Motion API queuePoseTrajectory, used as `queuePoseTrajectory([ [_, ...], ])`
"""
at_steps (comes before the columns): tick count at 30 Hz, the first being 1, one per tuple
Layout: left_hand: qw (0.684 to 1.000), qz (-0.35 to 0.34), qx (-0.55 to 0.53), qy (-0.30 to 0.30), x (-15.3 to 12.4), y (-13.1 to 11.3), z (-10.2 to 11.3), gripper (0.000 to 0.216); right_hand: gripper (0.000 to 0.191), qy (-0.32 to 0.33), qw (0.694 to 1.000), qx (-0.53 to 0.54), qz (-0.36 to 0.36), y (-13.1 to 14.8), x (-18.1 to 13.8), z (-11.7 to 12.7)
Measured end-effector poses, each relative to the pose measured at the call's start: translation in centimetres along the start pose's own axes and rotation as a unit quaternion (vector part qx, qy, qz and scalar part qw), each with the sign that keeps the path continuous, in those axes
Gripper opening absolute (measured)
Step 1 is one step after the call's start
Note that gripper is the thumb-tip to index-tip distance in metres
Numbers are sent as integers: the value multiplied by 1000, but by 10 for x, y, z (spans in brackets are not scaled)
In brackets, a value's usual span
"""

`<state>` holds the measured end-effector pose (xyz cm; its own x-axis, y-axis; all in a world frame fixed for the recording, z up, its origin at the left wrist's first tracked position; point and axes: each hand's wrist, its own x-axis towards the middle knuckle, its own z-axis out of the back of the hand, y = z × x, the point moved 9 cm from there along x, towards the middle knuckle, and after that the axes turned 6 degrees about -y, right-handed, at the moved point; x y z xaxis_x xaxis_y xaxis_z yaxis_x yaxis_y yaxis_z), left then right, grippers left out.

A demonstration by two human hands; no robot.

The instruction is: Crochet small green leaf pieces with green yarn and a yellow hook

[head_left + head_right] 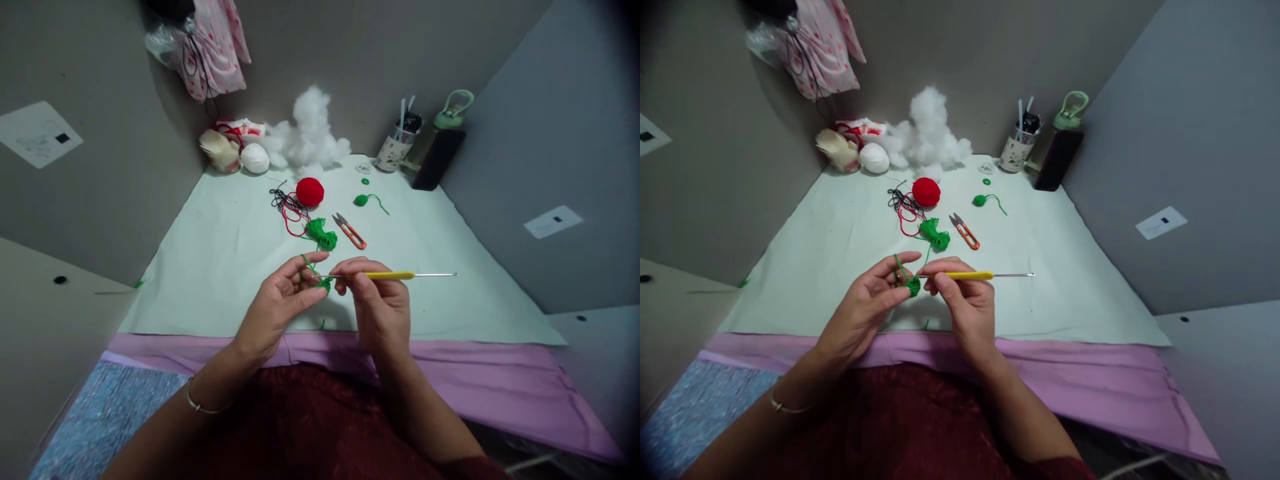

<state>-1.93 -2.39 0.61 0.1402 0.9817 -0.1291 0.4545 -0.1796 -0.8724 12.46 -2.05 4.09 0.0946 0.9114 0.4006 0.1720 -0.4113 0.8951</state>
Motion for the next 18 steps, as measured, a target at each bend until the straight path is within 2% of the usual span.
queuePoseTrajectory([
  [6,1000,-17,11,-12,2,2,0,42,14,-3,999,-38,16,4,-2,-1],
  [10,1000,2,-1,-14,3,3,2,29,13,-48,996,-52,51,11,0,6],
  [14,999,36,-28,-22,3,4,4,23,14,-87,994,-50,47,15,2,16],
  [18,998,45,-45,-24,5,6,4,20,14,-67,995,-48,59,20,0,13],
])
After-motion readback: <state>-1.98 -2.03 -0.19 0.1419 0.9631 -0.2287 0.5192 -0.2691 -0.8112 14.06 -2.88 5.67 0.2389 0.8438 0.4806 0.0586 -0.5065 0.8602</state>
